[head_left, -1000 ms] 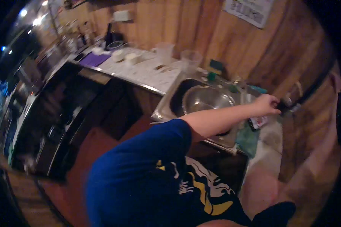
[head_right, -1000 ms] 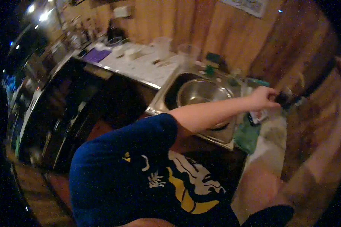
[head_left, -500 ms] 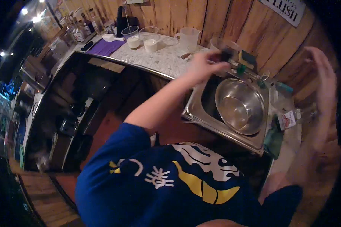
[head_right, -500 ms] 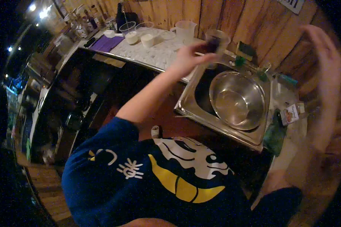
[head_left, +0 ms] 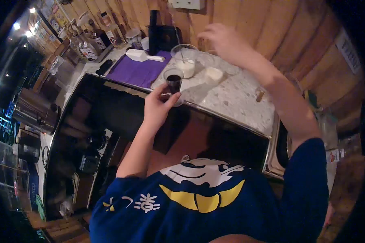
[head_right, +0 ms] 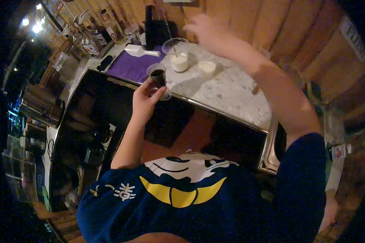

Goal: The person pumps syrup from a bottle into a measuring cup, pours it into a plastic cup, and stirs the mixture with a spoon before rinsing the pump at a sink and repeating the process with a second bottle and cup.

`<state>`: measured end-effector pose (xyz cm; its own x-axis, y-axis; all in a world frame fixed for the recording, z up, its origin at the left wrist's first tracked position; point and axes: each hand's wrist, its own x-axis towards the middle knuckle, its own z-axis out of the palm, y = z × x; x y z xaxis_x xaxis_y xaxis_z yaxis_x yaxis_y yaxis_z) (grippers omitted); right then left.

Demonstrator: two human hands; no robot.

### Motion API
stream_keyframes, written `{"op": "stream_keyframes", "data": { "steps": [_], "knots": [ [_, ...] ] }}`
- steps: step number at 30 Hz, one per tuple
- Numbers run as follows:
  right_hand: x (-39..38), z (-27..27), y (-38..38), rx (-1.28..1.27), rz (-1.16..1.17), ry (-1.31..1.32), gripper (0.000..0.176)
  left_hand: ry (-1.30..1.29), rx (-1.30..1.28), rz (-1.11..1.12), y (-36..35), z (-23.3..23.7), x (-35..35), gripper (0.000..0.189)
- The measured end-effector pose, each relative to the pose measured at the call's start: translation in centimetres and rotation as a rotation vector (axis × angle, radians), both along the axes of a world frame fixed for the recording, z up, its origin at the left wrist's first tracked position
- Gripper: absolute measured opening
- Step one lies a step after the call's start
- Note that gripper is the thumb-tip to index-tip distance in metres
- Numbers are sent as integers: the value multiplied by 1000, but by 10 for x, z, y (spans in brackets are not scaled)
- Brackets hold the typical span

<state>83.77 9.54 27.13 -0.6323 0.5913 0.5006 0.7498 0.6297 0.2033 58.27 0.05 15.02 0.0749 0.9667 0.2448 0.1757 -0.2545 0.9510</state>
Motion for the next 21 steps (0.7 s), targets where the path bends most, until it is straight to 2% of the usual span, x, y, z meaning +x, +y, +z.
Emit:
{"op": "stream_keyframes", "data": {
  "steps": [4, 7, 8, 11, 12, 17, 21],
  "knots": [
    [-84, 1, 67, 357, 222, -451, 33, -34, -35, 32, 6, -14, -37, 34],
    [-120, 18, 98, 139, 96, -704, 30, -77, -4, 74, 12, -38, -55, 45],
    [-125, 21, 105, 144, 217, -505, 27, -91, -23, 76, 11, -40, -57, 45],
    [-124, 58, 84, 29, 166, -382, 26, -122, -50, 78, 15, -44, -56, 46],
    [-114, 49, 91, -6, 223, -115, 25, -120, -38, 77, 18, -47, -54, 46],
    [-66, 52, 29, -231, 117, 28, 25, -102, -65, 25, 25, -50, -31, 47],
    [-22, 55, -26, -282, 36, 51, 28, -89, -75, -71, 33, -43, 7, 44]
  ]
}}
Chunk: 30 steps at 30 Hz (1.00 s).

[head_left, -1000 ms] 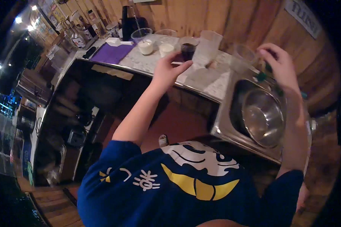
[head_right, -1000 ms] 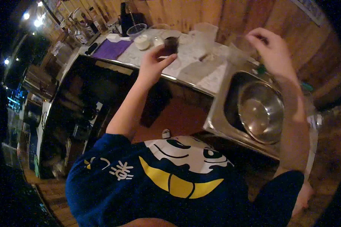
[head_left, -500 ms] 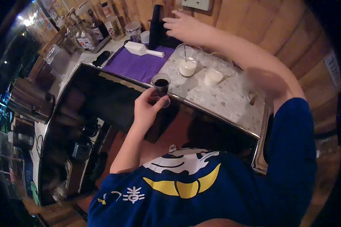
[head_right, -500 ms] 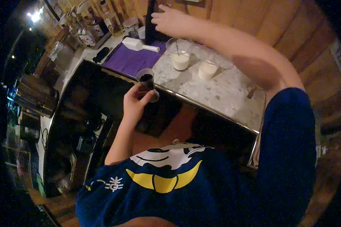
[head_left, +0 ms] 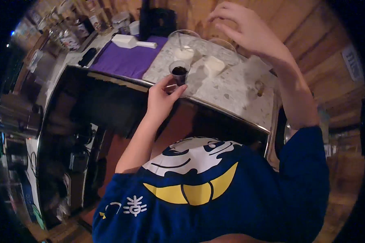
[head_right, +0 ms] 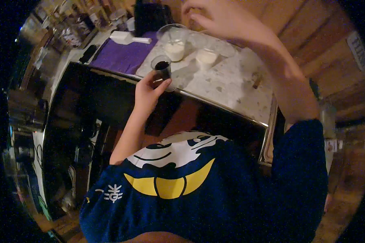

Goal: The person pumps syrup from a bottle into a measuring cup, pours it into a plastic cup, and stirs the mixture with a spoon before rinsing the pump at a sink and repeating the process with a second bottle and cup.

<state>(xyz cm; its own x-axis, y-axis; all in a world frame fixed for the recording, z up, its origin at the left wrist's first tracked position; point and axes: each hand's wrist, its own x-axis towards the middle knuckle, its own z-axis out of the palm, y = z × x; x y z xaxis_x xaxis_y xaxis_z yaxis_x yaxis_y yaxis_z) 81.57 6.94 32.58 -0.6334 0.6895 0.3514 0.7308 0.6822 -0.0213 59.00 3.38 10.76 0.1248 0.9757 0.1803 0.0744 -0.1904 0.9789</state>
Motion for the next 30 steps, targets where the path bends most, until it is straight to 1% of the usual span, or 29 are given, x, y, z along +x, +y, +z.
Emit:
{"op": "stream_keyframes", "data": {
  "steps": [3, 6, 7, 10, 11, 13, 14, 15, 18, 21, 22, 23, 26, 27, 30],
  "knots": [
    [37, -8, -35, 23, -73, 162, 20, 38, 36, -113, 5, 8, 42, 39],
    [76, -1, -65, 64, -70, 141, 17, 1, 96, -278, 10, 2, 90, 35],
    [88, -3, -74, 57, -106, 157, 16, -13, 75, -291, 6, 4, 107, 31],
    [130, -10, -99, 52, -182, 197, 16, 54, 44, -362, 2, -4, 158, 32],
    [143, -16, -103, 62, -194, 202, 16, 175, 160, -332, 0, -2, 167, 32],
    [153, -20, -110, 46, -220, 250, 15, 78, 126, -363, -3, -8, 182, 32],
    [153, -20, -116, 19, -235, 293, 15, 32, 109, -376, -3, -15, 189, 32],
    [154, -22, -118, -8, -247, 336, 15, 36, 111, -344, 0, -30, 197, 30],
    [166, -32, -109, 117, -203, 255, 13, 176, 97, -305, -11, -17, 202, 30],
    [158, -31, -107, -28, -250, 362, 14, 196, 135, -288, -9, -25, 205, 37],
    [156, -34, -105, -25, -220, 384, 14, 191, 146, -277, -11, -25, 206, 39],
    [155, -37, -102, -24, -190, 406, 14, 235, 138, -300, -10, -25, 205, 45],
    [152, -41, -94, -2, -88, 395, 14, 266, 97, -314, -15, -16, 205, 44],
    [150, -41, -92, 12, -55, 381, 14, 334, 91, -292, -16, -14, 204, 52],
    [137, -36, -86, -65, -105, 418, 17, 105, 250, -234, -21, -18, 189, 62]
  ]
}}
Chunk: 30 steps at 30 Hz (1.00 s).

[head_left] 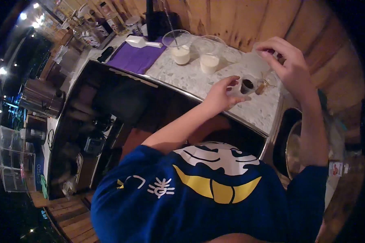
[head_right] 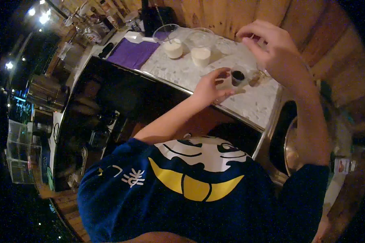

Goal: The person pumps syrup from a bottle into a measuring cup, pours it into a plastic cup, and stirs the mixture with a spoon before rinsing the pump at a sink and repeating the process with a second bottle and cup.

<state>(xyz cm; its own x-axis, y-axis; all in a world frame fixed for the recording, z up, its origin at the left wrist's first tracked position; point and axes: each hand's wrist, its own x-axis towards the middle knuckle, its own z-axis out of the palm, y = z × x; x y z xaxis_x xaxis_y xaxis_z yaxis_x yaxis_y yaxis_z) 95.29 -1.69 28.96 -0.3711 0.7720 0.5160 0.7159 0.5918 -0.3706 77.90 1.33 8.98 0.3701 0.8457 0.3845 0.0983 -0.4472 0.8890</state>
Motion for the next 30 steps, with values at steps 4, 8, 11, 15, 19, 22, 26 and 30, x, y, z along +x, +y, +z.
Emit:
{"op": "stream_keyframes", "data": {
  "steps": [4, 8, 11, 15, 19, 22, 26, 30],
  "knots": [
    [-24, 5, 30, -115, 27, 173, 26, -29, 192, 340, 0, 1, -67, 67],
    [-82, 1, 92, -407, 11, 264, 38, -170, 215, 689, 72, 17, -130, 81],
    [-128, -6, 147, -500, -120, 53, 57, -83, 206, 522, 140, 5, -159, 94],
    [-167, -47, 239, -362, -186, -148, 65, 94, 61, 255, 175, 5, -168, 93],
    [-186, -61, 258, -437, -48, -5, 52, 135, 43, 60, 183, 13, -182, 83],
    [-195, -63, 244, -472, -63, 127, 42, 160, 70, -83, 185, 24, -202, 79],
    [-201, -55, 199, -340, -78, 319, 35, 66, 1, -294, 188, 27, -229, 73],
    [-207, -52, 171, -236, -154, 449, 30, 24, 20, -363, 198, 16, -239, 76]
  ]
}}
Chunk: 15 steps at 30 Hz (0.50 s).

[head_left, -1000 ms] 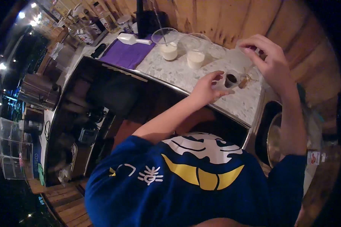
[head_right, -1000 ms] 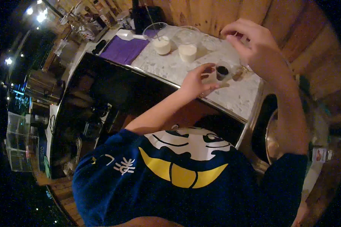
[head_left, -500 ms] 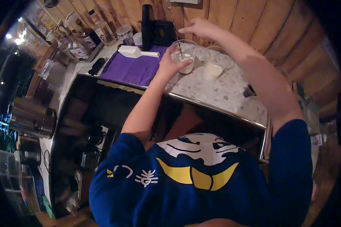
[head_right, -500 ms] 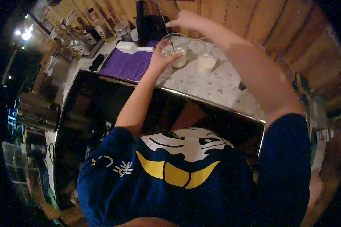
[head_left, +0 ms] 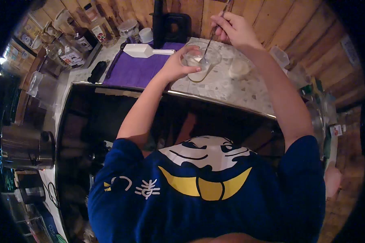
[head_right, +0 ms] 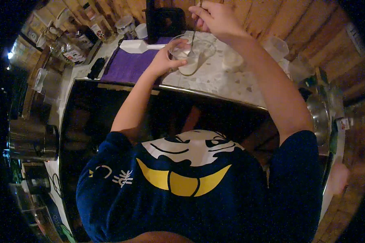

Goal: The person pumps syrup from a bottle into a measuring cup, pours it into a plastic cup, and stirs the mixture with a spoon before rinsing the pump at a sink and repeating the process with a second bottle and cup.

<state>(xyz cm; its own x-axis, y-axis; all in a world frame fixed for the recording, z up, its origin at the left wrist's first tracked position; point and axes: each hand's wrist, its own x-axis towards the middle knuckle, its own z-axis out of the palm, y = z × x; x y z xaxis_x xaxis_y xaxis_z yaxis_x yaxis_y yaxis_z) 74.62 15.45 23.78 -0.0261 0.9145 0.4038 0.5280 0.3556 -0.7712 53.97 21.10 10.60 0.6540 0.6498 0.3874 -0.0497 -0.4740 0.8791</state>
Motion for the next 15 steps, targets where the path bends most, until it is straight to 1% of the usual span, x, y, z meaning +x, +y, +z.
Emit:
{"op": "stream_keyframes", "data": {
  "steps": [2, 4, 7, 11, 13, 14, 15],
  "knots": [
    [-6, 0, -7, 25, -1, -26, 30, -33, -8, -12, 0, -3, 1, 76],
    [-24, 4, -16, -6, 37, -87, 29, -66, -6, -3, -4, -4, 5, 76],
    [-39, 0, -14, -58, 50, -193, 29, -146, -133, -33, -9, -6, 12, 74],
    [-33, -5, -4, -64, -19, -376, 27, -114, -66, 24, -6, -9, 12, 72],
    [-29, -4, -9, -146, 13, -267, 28, -118, 1, 49, -8, -8, 12, 71],
    [-29, -3, -9, -188, 30, -213, 28, -116, -27, 51, -8, -6, 11, 72],
    [-31, -8, -6, -157, 59, -151, 28, -114, -57, 54, -9, -6, 11, 72]
  ]
}}
